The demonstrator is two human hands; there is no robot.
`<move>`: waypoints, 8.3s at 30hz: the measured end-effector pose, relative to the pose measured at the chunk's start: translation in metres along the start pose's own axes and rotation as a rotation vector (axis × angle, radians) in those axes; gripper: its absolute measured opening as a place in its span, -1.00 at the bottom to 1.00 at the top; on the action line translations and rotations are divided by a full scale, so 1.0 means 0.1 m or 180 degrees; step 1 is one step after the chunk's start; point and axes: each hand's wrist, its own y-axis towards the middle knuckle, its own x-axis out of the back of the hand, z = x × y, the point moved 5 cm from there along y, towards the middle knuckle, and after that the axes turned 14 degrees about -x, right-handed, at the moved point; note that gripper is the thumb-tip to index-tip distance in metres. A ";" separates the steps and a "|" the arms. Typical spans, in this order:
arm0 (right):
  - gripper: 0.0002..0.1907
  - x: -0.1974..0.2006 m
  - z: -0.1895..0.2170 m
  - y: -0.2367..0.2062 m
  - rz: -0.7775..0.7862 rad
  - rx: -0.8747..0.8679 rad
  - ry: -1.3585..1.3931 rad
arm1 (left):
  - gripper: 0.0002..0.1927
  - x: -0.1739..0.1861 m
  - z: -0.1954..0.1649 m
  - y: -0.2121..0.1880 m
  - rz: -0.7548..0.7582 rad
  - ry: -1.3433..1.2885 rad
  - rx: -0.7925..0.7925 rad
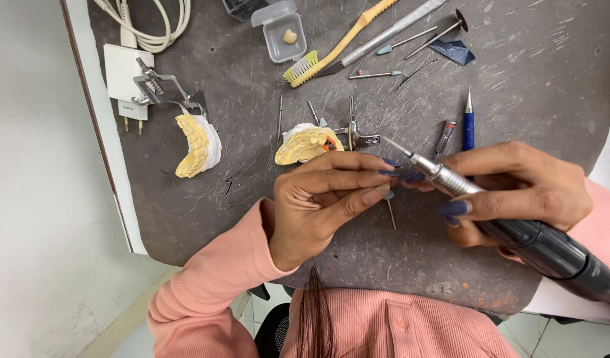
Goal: The person holds a small dental crown/tooth-shaped prosthesis in one hand and grinds and shapes it with a rotary handpiece fitted with different burrs, periodically swapping burrs, repositioning the piece, and checking it against the plaster dental model on the bench.
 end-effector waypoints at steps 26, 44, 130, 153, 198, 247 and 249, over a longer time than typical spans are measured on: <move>-0.68 -0.21 0.11 -0.11 -0.0207 0.3381 -0.0943 | -0.65 -0.04 0.16 -0.15 -0.0384 -0.0602 -0.0003; -0.62 -0.29 0.13 -0.05 -0.0079 0.3293 -0.0344 | -0.38 -0.07 0.06 -0.20 -0.0203 -0.0330 -0.0386; -0.76 -0.41 0.21 -0.12 -0.0356 0.3371 -0.0202 | -0.25 -0.13 0.01 -0.28 -0.0519 -0.0441 -0.0056; -0.78 -0.42 0.26 -0.12 -0.0344 0.3295 -0.0160 | -0.35 -0.12 -0.01 -0.24 -0.0486 -0.0396 -0.0210; -0.79 -0.34 0.18 -0.17 0.0127 0.2535 -0.0102 | -0.41 -0.15 -0.07 -0.19 -0.0466 -0.0334 -0.0730; -0.73 -0.05 -0.26 0.04 -0.1417 0.3087 0.0207 | -0.72 -0.25 -0.45 0.11 0.1437 0.4353 -0.2628; -0.70 -0.06 -0.16 0.05 -0.1454 0.3144 0.0176 | -0.73 -0.14 -0.49 0.16 0.0861 0.4595 -0.2349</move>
